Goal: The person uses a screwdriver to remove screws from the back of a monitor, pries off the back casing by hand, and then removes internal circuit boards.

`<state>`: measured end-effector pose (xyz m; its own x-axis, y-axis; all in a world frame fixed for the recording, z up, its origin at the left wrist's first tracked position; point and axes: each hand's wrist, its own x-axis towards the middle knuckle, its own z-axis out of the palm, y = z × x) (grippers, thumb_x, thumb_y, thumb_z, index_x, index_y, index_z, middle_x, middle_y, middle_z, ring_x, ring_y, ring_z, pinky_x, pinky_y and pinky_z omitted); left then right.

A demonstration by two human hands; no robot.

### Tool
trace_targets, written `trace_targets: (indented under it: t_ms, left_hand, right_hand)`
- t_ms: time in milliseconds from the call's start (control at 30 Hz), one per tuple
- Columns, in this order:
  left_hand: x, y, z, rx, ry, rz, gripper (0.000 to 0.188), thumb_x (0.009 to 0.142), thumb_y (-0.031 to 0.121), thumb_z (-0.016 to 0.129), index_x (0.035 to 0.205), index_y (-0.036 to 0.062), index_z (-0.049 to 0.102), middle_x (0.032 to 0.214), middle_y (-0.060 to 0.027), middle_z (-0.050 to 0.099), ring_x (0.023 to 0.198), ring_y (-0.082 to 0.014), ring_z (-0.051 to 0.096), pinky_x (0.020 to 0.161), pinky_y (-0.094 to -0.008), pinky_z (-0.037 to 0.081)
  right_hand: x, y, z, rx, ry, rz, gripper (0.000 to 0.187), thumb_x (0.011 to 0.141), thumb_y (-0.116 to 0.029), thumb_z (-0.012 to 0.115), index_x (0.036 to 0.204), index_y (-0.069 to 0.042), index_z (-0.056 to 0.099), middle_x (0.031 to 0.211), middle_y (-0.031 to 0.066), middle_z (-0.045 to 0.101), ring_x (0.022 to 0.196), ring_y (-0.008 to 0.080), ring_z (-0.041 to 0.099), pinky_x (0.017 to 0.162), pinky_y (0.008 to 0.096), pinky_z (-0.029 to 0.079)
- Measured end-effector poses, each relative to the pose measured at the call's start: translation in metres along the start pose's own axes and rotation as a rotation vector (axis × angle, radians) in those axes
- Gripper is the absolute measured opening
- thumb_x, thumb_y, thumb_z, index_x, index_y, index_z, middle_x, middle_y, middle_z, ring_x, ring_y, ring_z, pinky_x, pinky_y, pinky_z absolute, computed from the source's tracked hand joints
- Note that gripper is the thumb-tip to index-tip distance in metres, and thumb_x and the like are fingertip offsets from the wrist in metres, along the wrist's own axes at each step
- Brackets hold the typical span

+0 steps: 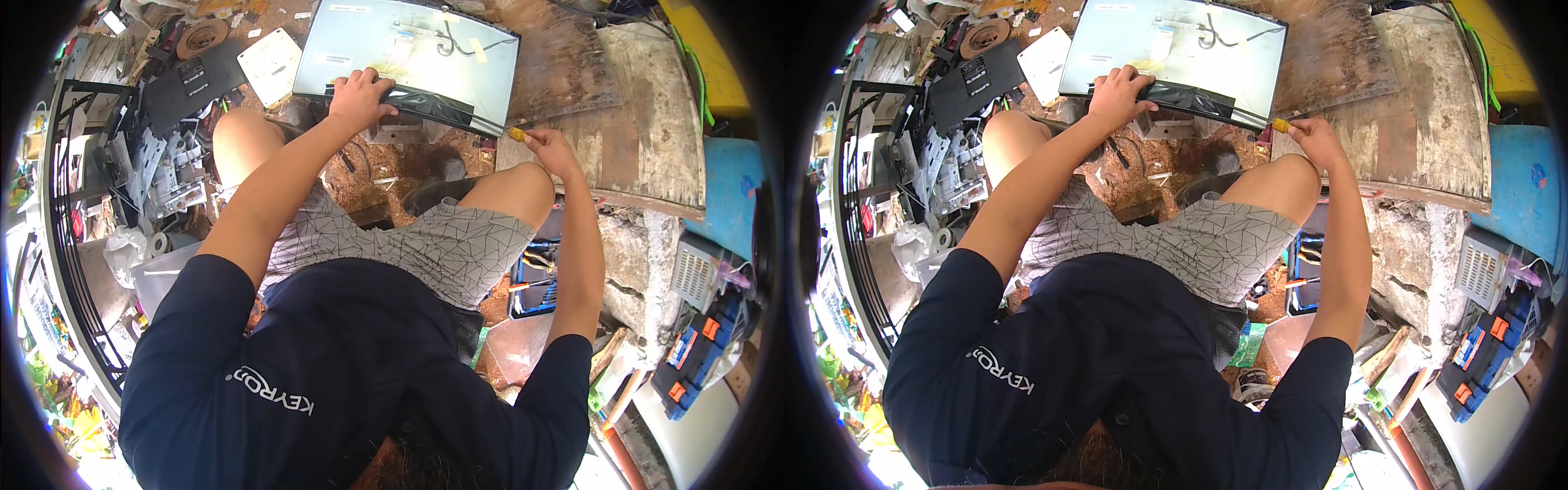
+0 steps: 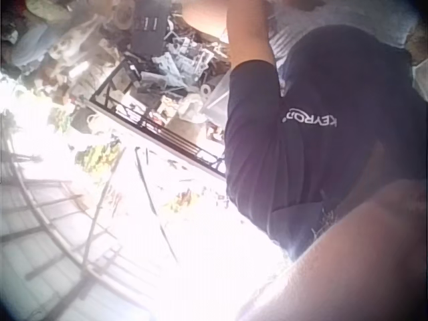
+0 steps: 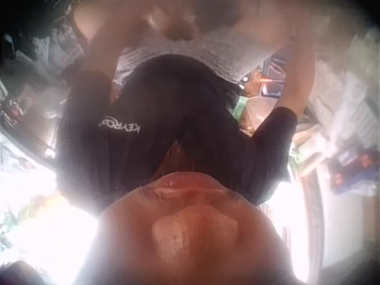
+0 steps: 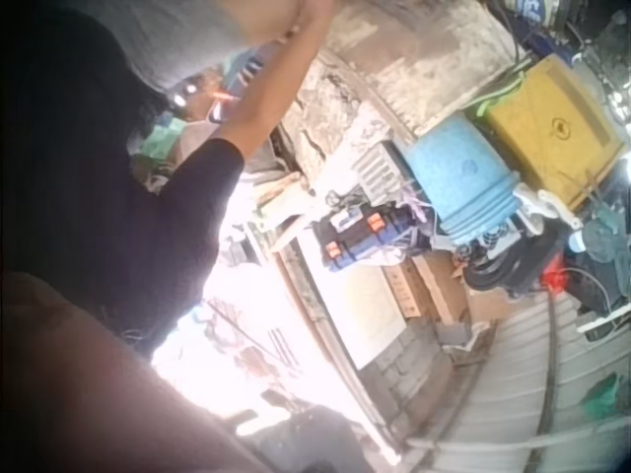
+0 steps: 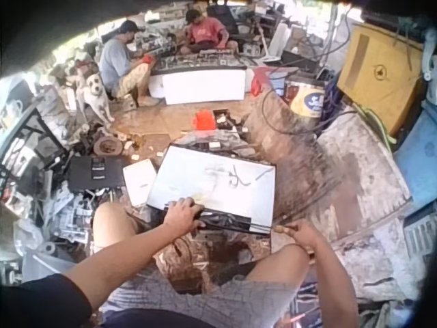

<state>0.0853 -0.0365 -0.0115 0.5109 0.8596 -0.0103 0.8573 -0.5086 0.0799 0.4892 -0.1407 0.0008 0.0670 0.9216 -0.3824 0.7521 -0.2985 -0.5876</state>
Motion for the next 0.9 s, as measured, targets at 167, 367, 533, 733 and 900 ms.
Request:
trace_targets:
  t_ms: [167, 367, 533, 733, 900]
  left_hand:
    - [0.001, 0.002, 0.000, 0.006, -0.011, 0.001, 0.060, 0.077, 0.057, 0.071, 0.128, 0.0268, 0.060, 0.116, -0.0044, 0.055, 0.115, -0.0255, 0.053, 0.095, -0.0518, 0.042]
    - [-0.004, 0.002, 0.000, -0.017, -0.031, 0.017, 0.062, 0.076, 0.055, 0.073, 0.128, 0.0248, 0.059, 0.120, -0.0055, 0.055, 0.116, -0.0278, 0.053, 0.096, -0.0509, 0.042]
    - [0.003, -0.017, -0.002, -0.119, 0.057, 0.039, 0.063, 0.073, 0.049, 0.078, 0.125, 0.0207, 0.060, 0.119, -0.0067, 0.056, 0.117, -0.0290, 0.053, 0.098, -0.0470, 0.042]
    - [0.002, -0.035, -0.018, -0.086, -0.097, -0.025, 0.057, 0.075, 0.045, 0.079, 0.122, 0.0193, 0.060, 0.118, -0.0060, 0.057, 0.119, -0.0271, 0.052, 0.100, -0.0452, 0.041]
    - [-0.001, -0.034, -0.011, -0.130, -0.065, -0.047, 0.058, 0.074, 0.046, 0.079, 0.121, 0.0182, 0.060, 0.119, -0.0054, 0.057, 0.120, -0.0267, 0.052, 0.101, -0.0447, 0.041]
  right_hand:
    - [-0.012, -0.017, -0.004, -0.042, 0.061, -0.011, 0.035, 0.091, -0.026, 0.068, 0.115, -0.002, 0.070, 0.103, 0.0198, 0.072, 0.096, 0.0297, 0.068, 0.086, 0.0377, 0.051]
    - [-0.004, -0.015, -0.019, -0.063, 0.048, -0.030, 0.036, 0.091, -0.027, 0.068, 0.119, -0.004, 0.069, 0.115, 0.0201, 0.069, 0.106, 0.0310, 0.066, 0.092, 0.0378, 0.050]
    - [-0.001, -0.006, -0.012, 0.005, 0.010, -0.053, 0.035, 0.093, -0.025, 0.067, 0.122, -0.005, 0.068, 0.120, 0.0180, 0.067, 0.108, 0.0295, 0.066, 0.094, 0.0372, 0.049]
    - [0.018, 0.002, 0.009, 0.038, -0.059, -0.021, 0.036, 0.094, -0.020, 0.066, 0.123, 0.001, 0.065, 0.116, 0.0147, 0.068, 0.105, 0.0212, 0.063, 0.093, 0.0327, 0.047]
    - [0.021, 0.015, 0.013, 0.006, -0.044, -0.038, 0.035, 0.094, -0.020, 0.066, 0.124, -0.001, 0.066, 0.115, 0.0139, 0.068, 0.103, 0.0196, 0.062, 0.091, 0.0320, 0.047]
